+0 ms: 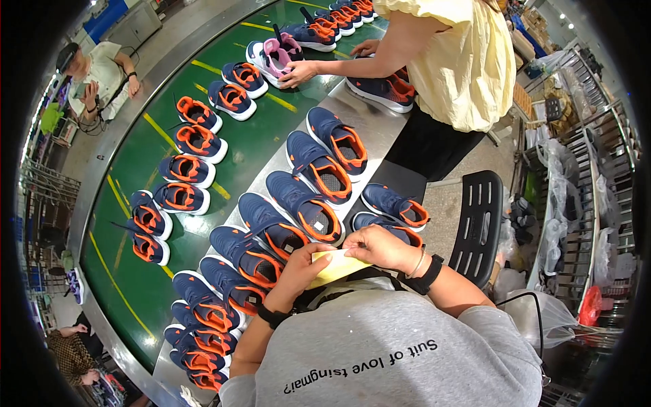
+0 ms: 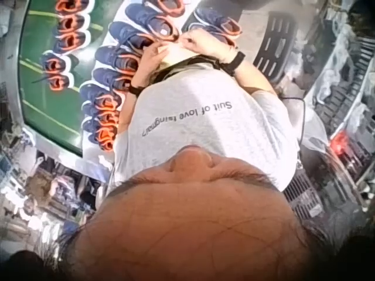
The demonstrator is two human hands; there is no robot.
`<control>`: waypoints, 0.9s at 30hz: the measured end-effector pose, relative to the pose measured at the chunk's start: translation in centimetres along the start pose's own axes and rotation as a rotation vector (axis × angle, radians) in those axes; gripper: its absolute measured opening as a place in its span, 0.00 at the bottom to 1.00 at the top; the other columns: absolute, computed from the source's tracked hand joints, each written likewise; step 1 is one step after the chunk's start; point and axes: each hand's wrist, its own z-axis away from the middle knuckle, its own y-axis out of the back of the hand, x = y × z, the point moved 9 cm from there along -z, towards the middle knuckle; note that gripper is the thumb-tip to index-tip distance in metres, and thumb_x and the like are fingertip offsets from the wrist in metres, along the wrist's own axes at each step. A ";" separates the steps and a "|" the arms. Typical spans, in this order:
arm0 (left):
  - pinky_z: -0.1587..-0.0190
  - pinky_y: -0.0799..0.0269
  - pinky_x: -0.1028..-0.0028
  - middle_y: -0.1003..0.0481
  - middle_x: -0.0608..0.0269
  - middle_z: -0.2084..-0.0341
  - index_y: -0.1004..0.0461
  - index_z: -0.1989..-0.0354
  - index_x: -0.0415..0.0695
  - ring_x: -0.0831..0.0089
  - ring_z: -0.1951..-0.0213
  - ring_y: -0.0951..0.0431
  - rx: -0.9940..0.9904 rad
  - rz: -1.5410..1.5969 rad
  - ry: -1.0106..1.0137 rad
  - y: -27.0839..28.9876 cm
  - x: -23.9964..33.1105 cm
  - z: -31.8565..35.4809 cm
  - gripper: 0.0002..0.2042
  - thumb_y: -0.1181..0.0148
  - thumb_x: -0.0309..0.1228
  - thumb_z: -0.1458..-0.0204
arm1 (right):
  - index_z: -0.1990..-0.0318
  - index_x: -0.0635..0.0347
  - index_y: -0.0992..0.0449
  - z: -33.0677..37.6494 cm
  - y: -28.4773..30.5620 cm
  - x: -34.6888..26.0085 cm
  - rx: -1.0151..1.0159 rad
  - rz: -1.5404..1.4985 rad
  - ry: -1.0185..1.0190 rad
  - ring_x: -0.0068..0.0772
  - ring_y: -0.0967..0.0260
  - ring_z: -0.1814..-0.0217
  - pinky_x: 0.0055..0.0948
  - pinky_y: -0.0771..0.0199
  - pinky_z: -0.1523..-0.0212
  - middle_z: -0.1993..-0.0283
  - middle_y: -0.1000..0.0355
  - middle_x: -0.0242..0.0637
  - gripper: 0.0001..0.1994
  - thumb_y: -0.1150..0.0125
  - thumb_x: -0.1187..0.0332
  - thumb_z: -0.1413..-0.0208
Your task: Inspecting and sorting finished athletic shoes on a factory conveyor belt and retrieving matching outsoles.
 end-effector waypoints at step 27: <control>0.73 0.35 0.84 0.27 0.70 0.75 0.26 0.62 0.37 0.85 0.75 0.30 0.329 0.112 0.126 -2.2 -1.4 -1.8 0.09 0.48 0.29 0.45 | 0.71 0.56 0.28 2.1 2.0 -1.8 0.322 0.595 0.498 0.32 0.36 0.60 0.30 0.37 0.58 0.66 0.33 0.30 0.06 0.45 0.72 0.61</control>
